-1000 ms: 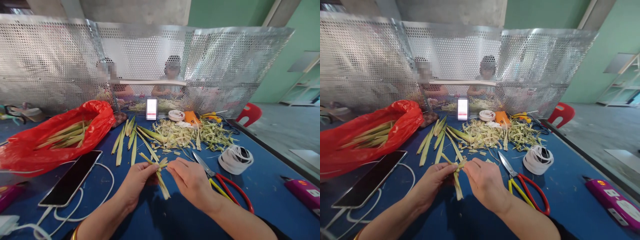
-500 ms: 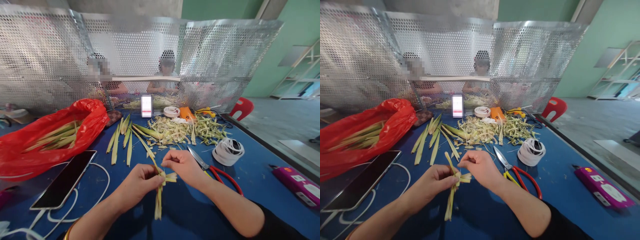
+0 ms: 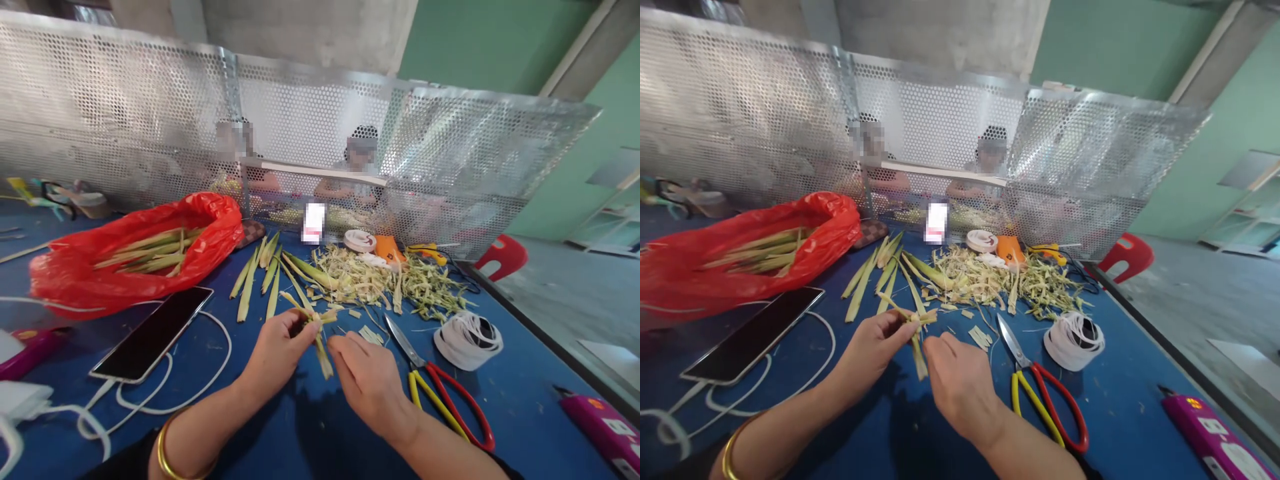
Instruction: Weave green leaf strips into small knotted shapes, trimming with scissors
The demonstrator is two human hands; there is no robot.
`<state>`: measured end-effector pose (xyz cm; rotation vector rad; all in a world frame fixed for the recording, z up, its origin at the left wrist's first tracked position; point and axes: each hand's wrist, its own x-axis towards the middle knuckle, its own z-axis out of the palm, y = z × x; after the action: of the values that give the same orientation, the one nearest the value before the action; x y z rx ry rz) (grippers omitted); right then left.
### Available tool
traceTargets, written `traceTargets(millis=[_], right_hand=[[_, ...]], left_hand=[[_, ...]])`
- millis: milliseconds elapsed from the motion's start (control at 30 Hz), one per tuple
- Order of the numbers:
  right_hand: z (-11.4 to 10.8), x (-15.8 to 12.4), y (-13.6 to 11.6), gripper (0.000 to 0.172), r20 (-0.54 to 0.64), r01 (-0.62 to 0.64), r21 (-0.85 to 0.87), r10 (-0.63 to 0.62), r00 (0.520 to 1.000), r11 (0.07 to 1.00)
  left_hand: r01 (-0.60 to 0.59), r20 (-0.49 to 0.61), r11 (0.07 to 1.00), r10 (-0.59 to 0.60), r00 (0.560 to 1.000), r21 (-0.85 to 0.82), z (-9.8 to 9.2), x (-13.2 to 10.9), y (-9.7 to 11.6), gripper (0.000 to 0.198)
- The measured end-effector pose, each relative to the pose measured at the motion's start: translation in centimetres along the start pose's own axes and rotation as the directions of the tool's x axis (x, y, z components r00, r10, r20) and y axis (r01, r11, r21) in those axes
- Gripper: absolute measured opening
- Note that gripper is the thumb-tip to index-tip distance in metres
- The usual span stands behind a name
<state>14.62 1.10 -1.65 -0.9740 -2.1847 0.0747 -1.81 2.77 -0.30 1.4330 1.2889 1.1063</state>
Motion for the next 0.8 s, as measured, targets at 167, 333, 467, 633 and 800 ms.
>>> traceTargets(millis=[167,333,467,633,800], right_hand=[[-0.8,0.3,-0.3,0.024,0.002,0.153,-0.118,-0.153,0.988,0.981],[-1.3,0.5,0.4,0.023,0.014,0.063,-0.054,-0.063,0.998,0.997],[-1.8,0.9,0.9,0.022,0.052,-0.021,-0.002,0.022,0.998,1.000],[-2.8,2.0,2.0,0.018,0.193,-0.257,0.292,0.207,0.959,0.921],[-1.4,2.1,3.1,0.019,0.486,-0.667,0.560,0.457,0.745,0.492]], left_hand=[[-0.071,0.070,0.971,0.056,0.996,0.228,0.1,-0.4,-0.1,0.024],[-0.176,0.196,0.872,0.094,0.976,0.457,0.2,-0.7,0.3,0.025],[-0.244,0.335,0.879,0.104,0.937,0.410,0.1,-0.8,0.7,0.023],[-0.262,0.501,0.943,0.129,0.856,0.206,0.0,-1.1,1.3,0.017],[-0.150,0.388,0.988,0.120,0.914,0.048,0.1,-0.9,1.3,0.020]])
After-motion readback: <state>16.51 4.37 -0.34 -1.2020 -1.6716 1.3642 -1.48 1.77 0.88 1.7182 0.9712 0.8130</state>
